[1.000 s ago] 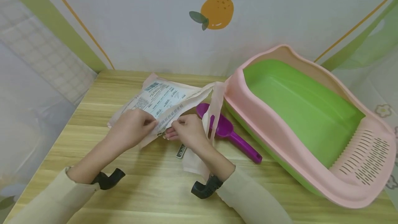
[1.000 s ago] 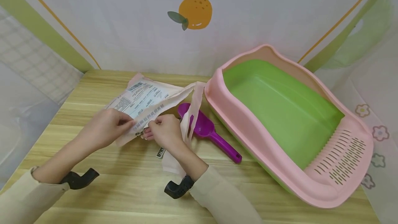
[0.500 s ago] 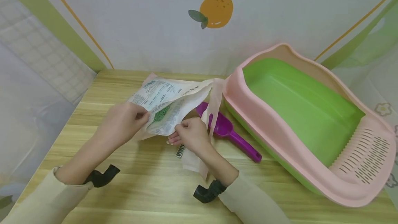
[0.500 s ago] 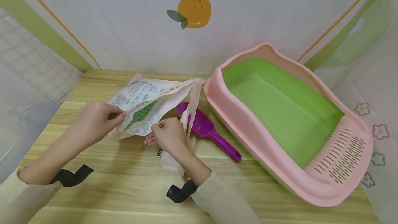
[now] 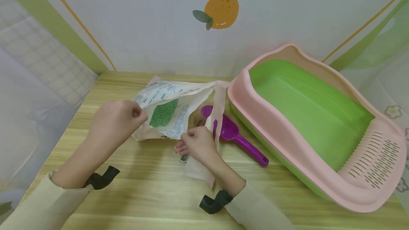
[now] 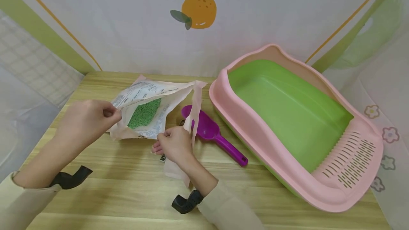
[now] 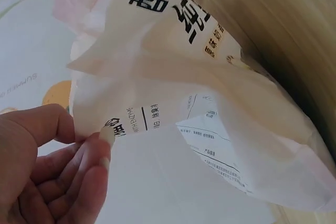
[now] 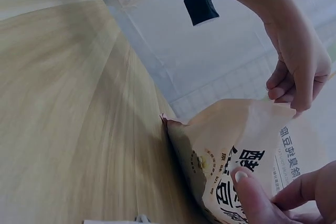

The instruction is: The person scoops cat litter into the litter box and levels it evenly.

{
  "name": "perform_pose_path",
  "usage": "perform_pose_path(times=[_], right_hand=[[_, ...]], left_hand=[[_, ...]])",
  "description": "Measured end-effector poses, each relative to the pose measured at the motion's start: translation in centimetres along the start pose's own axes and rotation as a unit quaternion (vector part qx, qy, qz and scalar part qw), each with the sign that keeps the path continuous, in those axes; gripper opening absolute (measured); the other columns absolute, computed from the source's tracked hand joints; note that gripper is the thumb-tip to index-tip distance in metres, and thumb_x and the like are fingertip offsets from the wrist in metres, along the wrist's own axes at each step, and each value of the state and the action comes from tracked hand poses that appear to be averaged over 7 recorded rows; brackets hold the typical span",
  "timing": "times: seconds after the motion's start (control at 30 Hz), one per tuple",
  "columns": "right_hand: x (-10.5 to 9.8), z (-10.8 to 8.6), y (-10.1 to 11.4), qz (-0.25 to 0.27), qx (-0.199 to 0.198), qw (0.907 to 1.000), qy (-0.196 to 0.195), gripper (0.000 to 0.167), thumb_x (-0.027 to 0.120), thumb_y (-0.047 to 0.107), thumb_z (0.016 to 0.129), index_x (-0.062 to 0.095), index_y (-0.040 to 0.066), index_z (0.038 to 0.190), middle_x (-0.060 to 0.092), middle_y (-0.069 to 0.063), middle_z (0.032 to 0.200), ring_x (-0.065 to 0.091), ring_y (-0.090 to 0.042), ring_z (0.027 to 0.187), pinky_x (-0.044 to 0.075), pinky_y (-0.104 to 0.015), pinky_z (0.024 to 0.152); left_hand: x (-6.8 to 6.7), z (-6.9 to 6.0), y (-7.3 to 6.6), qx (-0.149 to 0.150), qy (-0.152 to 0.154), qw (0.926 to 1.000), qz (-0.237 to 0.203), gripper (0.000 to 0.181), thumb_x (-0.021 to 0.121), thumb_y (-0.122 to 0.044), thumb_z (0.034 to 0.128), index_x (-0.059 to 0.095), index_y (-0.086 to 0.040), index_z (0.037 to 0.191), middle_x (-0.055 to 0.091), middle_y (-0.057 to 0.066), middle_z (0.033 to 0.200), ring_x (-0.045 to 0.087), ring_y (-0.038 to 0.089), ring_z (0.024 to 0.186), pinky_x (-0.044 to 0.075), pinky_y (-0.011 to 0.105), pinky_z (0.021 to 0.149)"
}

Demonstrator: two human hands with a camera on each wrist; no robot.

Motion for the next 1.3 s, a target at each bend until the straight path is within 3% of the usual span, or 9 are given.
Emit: perform_pose_path(times=[0.2,0.33,0.6,0.93,1.1,1.3], right_hand=[[0.0,-0.1,-0.1,0.001,-0.003,1.0,-0.002,0.027,0.05,0.004,0.095,0.071,-0.013,0.093,0.076,-0.017,0.076,0.077,-0.023,0.066,0.062,-0.03,0.063],[0.1,-0.2,-0.1,-0.002,-0.002,1.0,-0.001,0.028,0.051,0.004,0.095,0.071,-0.014,0.096,0.076,-0.016,0.075,0.077,-0.023,0.066,0.061,-0.03,0.063],[0.9,-0.9,-0.3,-0.011,0.001,0.9999,0.006,0.027,0.053,0.006,0.096,0.073,-0.006,0.081,0.075,-0.014,0.072,0.076,-0.021,0.064,0.061,-0.03,0.061],[3.4,-1.8,-0.8,0.07,0.025,0.9964,0.041,0.027,0.054,0.007,0.1,0.071,-0.015,0.101,0.076,-0.018,0.079,0.077,-0.022,0.069,0.062,-0.032,0.066],[3.5,-2.1,-0.7,0.091,0.023,0.9945,0.046,0.031,0.056,0.013,0.102,0.069,-0.015,0.106,0.076,-0.02,0.082,0.077,-0.023,0.071,0.063,-0.033,0.069],[3.3,-3.4,-0.2,0.064,0.023,0.9942,0.084,0.039,0.063,0.03,0.099,0.075,-0.007,0.091,0.077,-0.014,0.08,0.078,-0.021,0.073,0.062,-0.032,0.069]], left_hand=[[0.8,0.8,-0.1,-0.012,0.009,0.9999,0.002,0.02,0.062,-0.012,0.0929,0.075,-0.001,0.083,0.063,0.006,0.062,0.042,0.015,0.05,0.029,0.027,0.044],[0.6,0.9,-0.4,0.0,-0.006,1.0,-0.007,0.021,0.063,-0.01,0.0961,0.074,0.004,0.084,0.062,0.01,0.061,0.043,0.016,0.048,0.031,0.027,0.044],[-0.3,0.8,0.6,-0.002,-0.029,0.9993,-0.026,0.021,0.064,-0.012,0.0972,0.077,0.004,0.091,0.072,0.018,0.075,0.05,0.018,0.051,0.035,0.03,0.045],[-2.0,0.2,1.1,0.017,-0.093,0.9949,-0.036,0.019,0.065,-0.007,0.0956,0.078,0.006,0.093,0.074,0.024,0.078,0.044,0.016,0.046,0.031,0.026,0.043],[-2.5,-0.1,1.2,0.018,-0.1,0.9942,-0.036,0.021,0.064,-0.009,0.0977,0.078,0.006,0.097,0.074,0.025,0.081,0.044,0.016,0.047,0.03,0.026,0.043],[-2.4,-0.5,1.7,0.015,-0.091,0.995,-0.038,0.021,0.063,-0.01,0.0991,0.076,0.006,0.105,0.073,0.021,0.076,0.044,0.014,0.047,0.031,0.025,0.043]])
Point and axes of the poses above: each hand's wrist, its own z-axis towards the middle knuckle, its own x-axis out of the palm, y = z × x, the point moved 7 cm from there along z, towards the middle knuckle
